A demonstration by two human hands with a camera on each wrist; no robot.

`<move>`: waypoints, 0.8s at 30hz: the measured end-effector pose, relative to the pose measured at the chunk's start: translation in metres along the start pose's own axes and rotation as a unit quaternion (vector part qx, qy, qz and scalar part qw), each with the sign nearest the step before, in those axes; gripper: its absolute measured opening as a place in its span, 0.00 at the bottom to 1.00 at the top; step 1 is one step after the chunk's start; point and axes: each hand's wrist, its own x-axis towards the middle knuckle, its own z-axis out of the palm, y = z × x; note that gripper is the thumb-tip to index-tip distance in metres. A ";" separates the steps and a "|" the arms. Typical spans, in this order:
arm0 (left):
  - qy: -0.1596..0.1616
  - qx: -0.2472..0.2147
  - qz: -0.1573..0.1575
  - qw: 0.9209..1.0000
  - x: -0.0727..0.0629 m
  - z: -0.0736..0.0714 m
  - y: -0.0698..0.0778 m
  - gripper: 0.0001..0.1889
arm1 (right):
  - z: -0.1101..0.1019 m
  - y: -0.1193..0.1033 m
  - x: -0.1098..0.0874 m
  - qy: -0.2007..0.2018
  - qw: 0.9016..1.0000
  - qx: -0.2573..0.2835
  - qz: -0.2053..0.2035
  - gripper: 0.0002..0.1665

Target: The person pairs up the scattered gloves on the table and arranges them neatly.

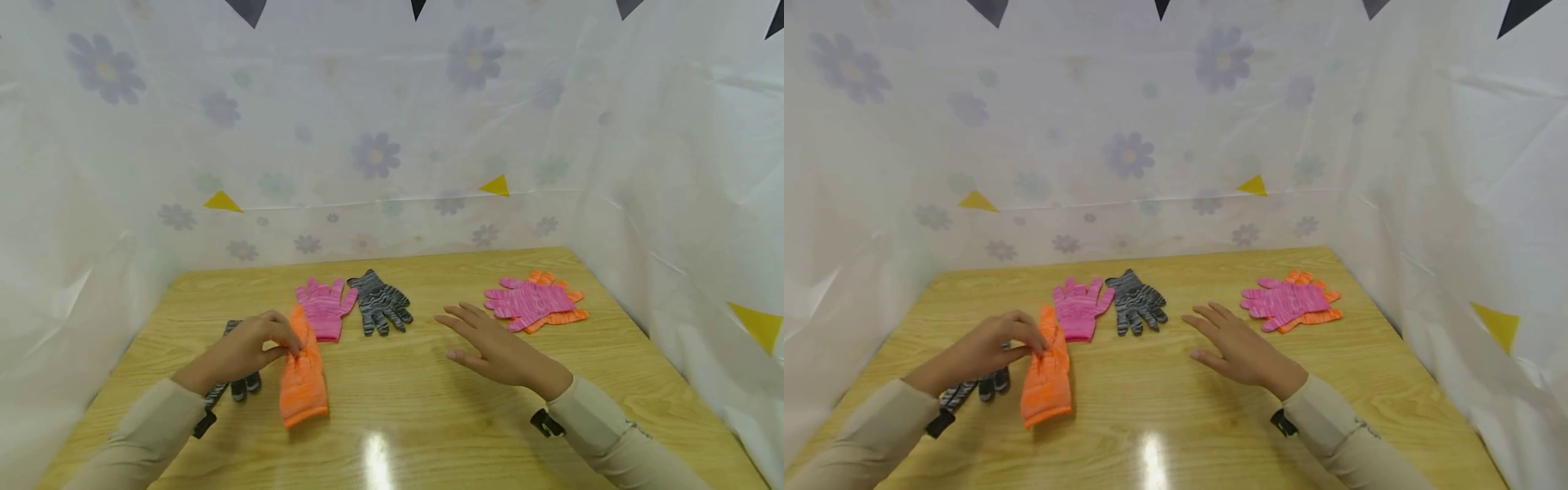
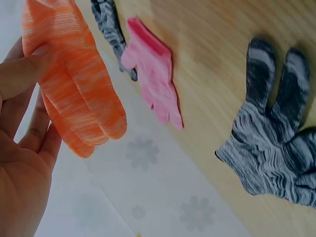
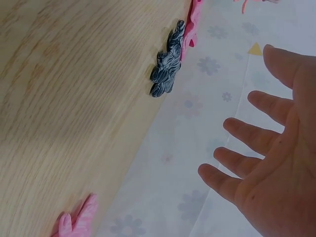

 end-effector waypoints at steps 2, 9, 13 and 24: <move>-0.016 -0.008 -0.003 1.000 0.002 0.004 0.003 0.15 | 0.001 0.000 0.000 -0.001 1.000 0.001 0.001 0.37; -0.040 -0.017 0.019 0.999 0.007 0.017 0.007 0.13 | 0.002 0.000 -0.001 -0.006 1.000 0.005 0.007 0.36; -0.047 -0.014 0.039 0.998 0.008 0.030 0.006 0.12 | 0.002 -0.001 -0.001 -0.006 1.000 0.008 0.007 0.36; -0.031 0.144 0.100 0.984 -0.001 0.066 0.008 0.17 | 0.004 -0.001 -0.001 -0.008 1.000 0.003 0.003 0.37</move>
